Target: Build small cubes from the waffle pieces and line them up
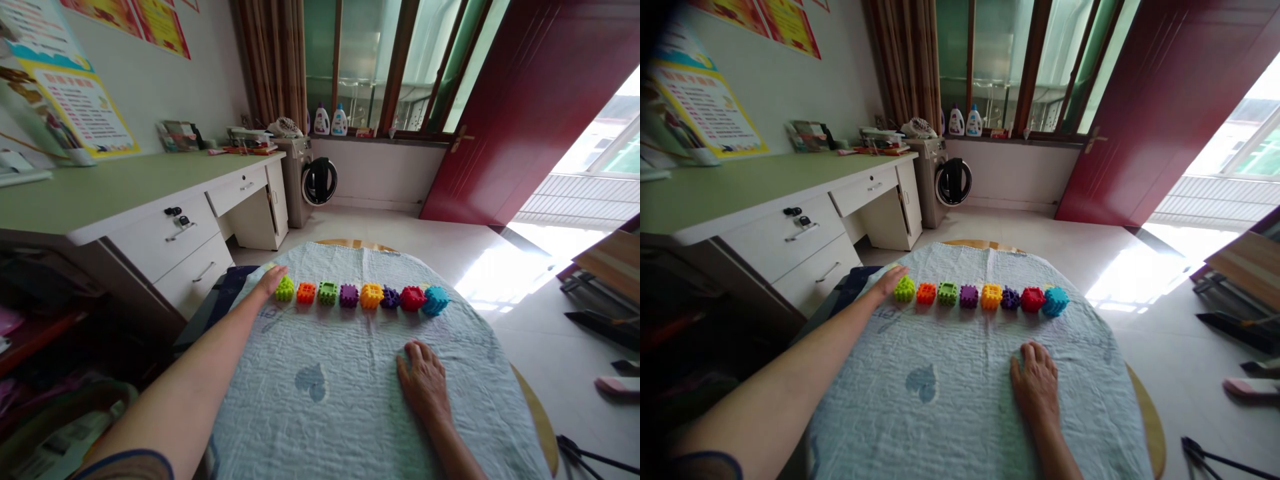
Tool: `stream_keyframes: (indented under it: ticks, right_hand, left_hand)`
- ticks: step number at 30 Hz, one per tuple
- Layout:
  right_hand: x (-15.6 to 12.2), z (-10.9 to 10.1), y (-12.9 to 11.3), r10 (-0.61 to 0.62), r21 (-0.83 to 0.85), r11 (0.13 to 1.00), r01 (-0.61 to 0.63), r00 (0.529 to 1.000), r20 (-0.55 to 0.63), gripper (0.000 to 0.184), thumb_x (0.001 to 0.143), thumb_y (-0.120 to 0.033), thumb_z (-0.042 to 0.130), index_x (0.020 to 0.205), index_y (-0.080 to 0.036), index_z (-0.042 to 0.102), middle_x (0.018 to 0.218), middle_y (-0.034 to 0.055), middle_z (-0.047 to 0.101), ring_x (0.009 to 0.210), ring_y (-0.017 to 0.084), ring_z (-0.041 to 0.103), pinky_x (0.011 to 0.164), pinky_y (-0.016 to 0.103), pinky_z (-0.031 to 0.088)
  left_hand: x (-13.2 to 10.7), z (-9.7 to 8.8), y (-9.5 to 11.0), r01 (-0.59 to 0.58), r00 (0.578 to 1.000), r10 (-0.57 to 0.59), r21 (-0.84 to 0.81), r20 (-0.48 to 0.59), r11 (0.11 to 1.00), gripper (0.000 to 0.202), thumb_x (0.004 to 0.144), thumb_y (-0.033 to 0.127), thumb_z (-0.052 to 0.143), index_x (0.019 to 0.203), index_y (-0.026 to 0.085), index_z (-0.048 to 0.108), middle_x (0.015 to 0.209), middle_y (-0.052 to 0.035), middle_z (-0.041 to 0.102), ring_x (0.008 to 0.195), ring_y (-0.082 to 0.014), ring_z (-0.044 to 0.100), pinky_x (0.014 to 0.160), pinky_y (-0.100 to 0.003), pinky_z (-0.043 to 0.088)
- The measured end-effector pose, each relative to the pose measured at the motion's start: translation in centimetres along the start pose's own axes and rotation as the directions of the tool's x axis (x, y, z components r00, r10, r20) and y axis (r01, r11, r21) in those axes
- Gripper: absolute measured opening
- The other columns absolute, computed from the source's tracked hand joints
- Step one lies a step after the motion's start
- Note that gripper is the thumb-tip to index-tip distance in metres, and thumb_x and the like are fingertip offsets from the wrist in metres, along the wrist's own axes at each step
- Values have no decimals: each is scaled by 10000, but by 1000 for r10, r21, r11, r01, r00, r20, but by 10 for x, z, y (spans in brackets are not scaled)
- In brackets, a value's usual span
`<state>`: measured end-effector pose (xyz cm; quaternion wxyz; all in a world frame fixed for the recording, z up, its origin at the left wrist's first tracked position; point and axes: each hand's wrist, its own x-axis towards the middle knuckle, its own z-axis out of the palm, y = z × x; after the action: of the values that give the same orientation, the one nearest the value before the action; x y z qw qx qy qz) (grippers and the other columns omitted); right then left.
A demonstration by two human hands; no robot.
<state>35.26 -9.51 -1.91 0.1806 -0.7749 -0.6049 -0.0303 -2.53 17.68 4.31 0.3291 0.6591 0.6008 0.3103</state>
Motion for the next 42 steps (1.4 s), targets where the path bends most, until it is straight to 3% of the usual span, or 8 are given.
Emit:
stream_keyframes:
  ticks: [10,20,23,26,30,35,38,42]
  right_hand:
    - [0,-1,-2,-2,-15,1000,2,1000,-7,267,902,-310,475,1121,-192,571,1277,127,582,1227,276,512,1048,419,370]
    - [0,-7,-7,25,20,999,-26,999,23,238,910,-315,479,1090,-195,578,1278,124,577,1222,276,507,1056,425,366]
    - [0,-7,-7,28,31,999,-29,999,23,243,907,-315,478,1096,-197,576,1282,123,574,1226,277,504,1053,429,367]
    - [-1,-6,-5,17,47,999,-17,1000,9,246,905,-320,473,1101,-206,571,1279,120,576,1229,277,503,1053,434,364]
    - [-2,-5,-3,10,74,997,-10,1000,-3,235,901,-322,474,1089,-216,567,1275,119,578,1228,275,504,1055,431,362]
    - [-1,-7,-4,21,104,994,-21,1000,-4,227,896,-314,476,1082,-225,571,1274,110,584,1223,271,512,1051,418,374]
    - [-1,-7,-4,25,130,991,-24,1000,-9,237,888,-308,479,1085,-222,578,1275,112,585,1227,271,510,1061,422,371]
    - [-6,-5,1,24,230,973,-16,999,-32,224,870,-307,501,1054,-232,605,1258,102,597,1215,273,514,1069,441,363]
  left_hand:
    - [-29,37,46,-154,880,17,252,474,956,464,545,410,740,943,172,716,909,-68,723,896,-298,662,857,-380,499]
    - [-160,84,60,-223,969,233,686,79,692,644,767,405,694,1366,228,536,1486,-164,430,1327,-363,432,1104,-521,318]
    - [-188,100,67,-378,918,375,570,128,730,496,830,384,644,1306,262,580,1408,-110,533,1284,-310,480,1138,-538,284]
    - [-207,116,75,-633,774,552,356,309,688,379,854,379,620,1221,285,628,1352,-67,591,1237,-263,531,1130,-502,336]
    - [-190,121,93,-738,674,692,196,258,645,239,916,323,523,1084,256,677,1314,-67,612,1208,-225,554,1086,-420,405]
    - [-99,104,107,-374,912,403,254,-73,892,347,906,399,508,1153,195,640,1348,-120,572,1304,-284,478,1135,-447,339]
    - [-59,102,99,-91,992,66,241,110,966,533,875,486,533,1270,131,568,1257,-165,626,1229,-315,544,1067,-434,401]
    - [-68,112,84,-188,934,109,208,341,960,724,757,510,662,1372,164,498,1276,-138,610,1169,-299,578,1033,-394,432]
